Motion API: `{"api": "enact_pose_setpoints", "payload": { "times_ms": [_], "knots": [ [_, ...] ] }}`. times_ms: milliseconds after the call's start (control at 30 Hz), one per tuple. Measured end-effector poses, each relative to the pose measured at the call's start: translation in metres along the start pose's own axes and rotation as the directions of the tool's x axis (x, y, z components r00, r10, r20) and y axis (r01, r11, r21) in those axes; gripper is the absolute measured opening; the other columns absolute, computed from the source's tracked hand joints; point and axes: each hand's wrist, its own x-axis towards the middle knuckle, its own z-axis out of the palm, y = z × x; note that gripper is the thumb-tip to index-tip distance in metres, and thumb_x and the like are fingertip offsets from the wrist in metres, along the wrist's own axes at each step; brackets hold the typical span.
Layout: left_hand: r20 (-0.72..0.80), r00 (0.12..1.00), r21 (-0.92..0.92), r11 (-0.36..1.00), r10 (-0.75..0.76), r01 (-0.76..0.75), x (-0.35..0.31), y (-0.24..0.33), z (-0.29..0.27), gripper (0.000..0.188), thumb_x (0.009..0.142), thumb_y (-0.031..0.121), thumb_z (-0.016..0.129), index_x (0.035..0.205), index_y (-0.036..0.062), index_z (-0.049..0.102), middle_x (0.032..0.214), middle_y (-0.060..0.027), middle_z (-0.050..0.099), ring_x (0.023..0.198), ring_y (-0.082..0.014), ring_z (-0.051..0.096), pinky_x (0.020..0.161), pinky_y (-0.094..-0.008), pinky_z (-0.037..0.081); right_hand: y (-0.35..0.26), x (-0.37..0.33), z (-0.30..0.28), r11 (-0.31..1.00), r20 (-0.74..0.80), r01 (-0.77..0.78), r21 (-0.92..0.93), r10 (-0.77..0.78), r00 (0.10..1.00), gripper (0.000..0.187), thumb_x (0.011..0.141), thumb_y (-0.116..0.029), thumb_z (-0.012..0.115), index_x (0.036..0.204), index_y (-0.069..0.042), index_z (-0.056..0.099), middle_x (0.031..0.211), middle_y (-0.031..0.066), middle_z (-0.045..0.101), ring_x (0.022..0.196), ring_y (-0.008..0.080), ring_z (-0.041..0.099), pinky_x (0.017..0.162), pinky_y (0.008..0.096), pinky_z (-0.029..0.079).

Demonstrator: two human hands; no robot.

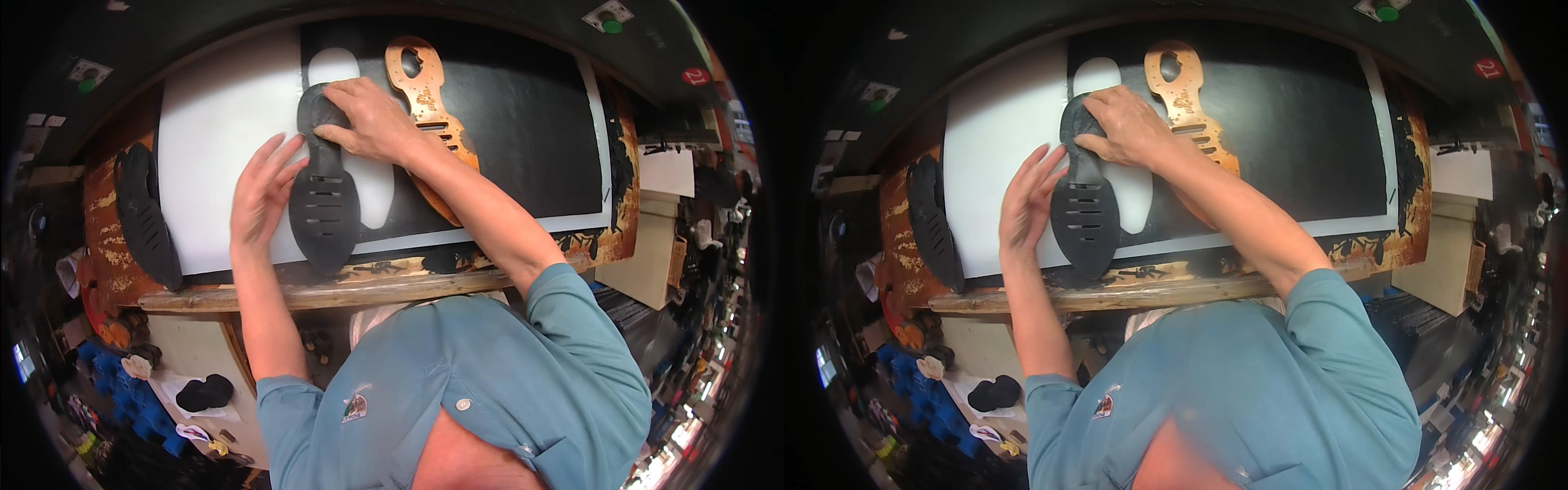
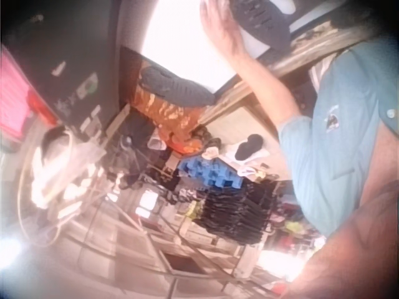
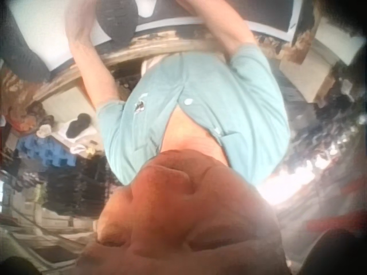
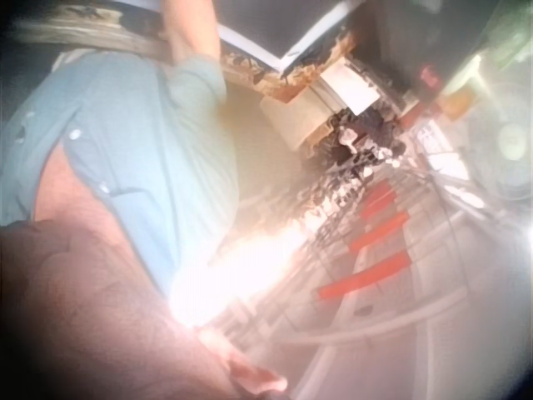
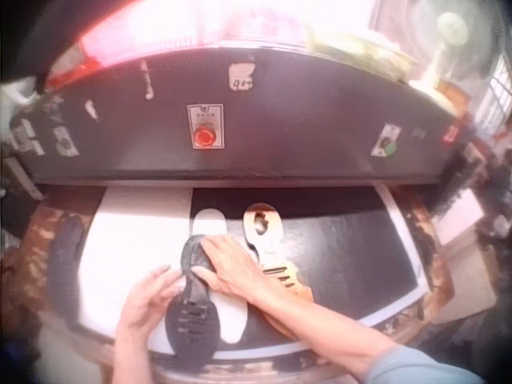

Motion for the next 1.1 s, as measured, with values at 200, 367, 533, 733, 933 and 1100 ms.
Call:
{"api": "enact_pose_setpoints", "payload": {
  "times_ms": [200, 367, 533, 733, 933, 1100],
  "knots": [
    [0.189, 0.982, 0.088, 0.996, -0.03, 0.013, 0.031, 0.001, 0.039, 0.071, 0.092, 0.008, 0.077, 0.157, -0.0028, 0.049, 0.133, -0.009, 0.07, 0.117, -0.0147, 0.068, 0.103, -0.0292, 0.054, 0.011, 0.006, 0.006, 1.0, 0.005, -0.012, -0.001, 0.012, 1.0, 0.053, 0.096, -0.033, 0.073, 0.135, 0.002, 0.068, 0.123, 0.0215, 0.074, 0.115, 0.0402, 0.065, 0.104, 0.0489, 0.051],
    [0.15, 0.989, 0.015, 1.0, -0.013, 0.011, 0.025, 0.007, 0.052, 0.065, 0.093, -0.004, 0.066, 0.156, -0.002, 0.05, 0.14, -0.012, 0.07, 0.117, -0.0139, 0.069, 0.101, -0.0283, 0.056, -0.001, 0.007, -0.011, 0.83, 0.183, -0.363, 0.423, 0.315, 0.931, 0.043, 0.106, -0.038, 0.069, 0.131, -0.003, 0.075, 0.106, 0.0089, 0.078, 0.094, 0.016, 0.071, 0.086, 0.0321, 0.056],
    [0.05, 0.995, 0.396, 0.913, 0.086, -0.098, -0.008, 0.022, 0.047, 0.053, 0.094, 0.0, 0.07, 0.146, -0.0031, 0.061, 0.124, -0.0117, 0.075, 0.113, -0.0168, 0.069, 0.095, -0.0304, 0.057, 0.011, 0.003, -0.036, 0.475, 0.001, -0.31, 0.824, 0.546, 0.838, 0.035, 0.112, -0.036, 0.064, 0.116, -0.004, 0.077, 0.103, 0.0039, 0.079, 0.094, 0.012, 0.073, 0.082, 0.0267, 0.055],
    [-0.32, 0.788, 0.713, 0.681, 0.525, -0.164, -0.022, 0.11, -0.124, 0.063, 0.092, 0.008, 0.082, 0.151, -0.0016, 0.06, 0.133, -0.0168, 0.071, 0.113, -0.0235, 0.07, 0.102, -0.0359, 0.056, 0.047, -0.058, -0.117, 0.64, -0.209, -0.321, 0.699, 0.611, 0.764, 0.035, 0.115, -0.033, 0.056, 0.125, -0.004, 0.073, 0.097, 0.0054, 0.076, 0.09, 0.013, 0.074, 0.08, 0.0278, 0.055],
    [-0.374, 0.742, 0.926, 0.178, 0.556, 0.334, 0.018, 0.188, -0.341, 0.064, 0.096, 0.014, 0.073, 0.157, 0.003, 0.056, 0.142, -0.0217, 0.07, 0.13, -0.0296, 0.067, 0.11, -0.0369, 0.051, 0.129, -0.148, -0.237, 0.734, -0.588, -0.678, -0.021, 0.54, 0.603, 0.041, 0.114, -0.033, 0.057, 0.133, 0.0, 0.07, 0.104, 0.0145, 0.078, 0.093, 0.0258, 0.075, 0.083, 0.0355, 0.057],
    [-0.267, 0.663, 0.961, 0.245, 0.699, 0.128, 0.034, 0.115, -0.223, 0.062, 0.103, 0.033, 0.071, 0.154, 0.0009, 0.057, 0.151, -0.0242, 0.063, 0.139, -0.0319, 0.062, 0.117, -0.0414, 0.048, 0.1, -0.162, -0.24, 0.448, -0.621, -0.824, -0.346, 0.548, 0.56, 0.062, 0.103, -0.038, 0.071, 0.148, 0.004, 0.06, 0.144, 0.0276, 0.065, 0.133, 0.0422, 0.063, 0.113, 0.0455, 0.049]
  ]
}}
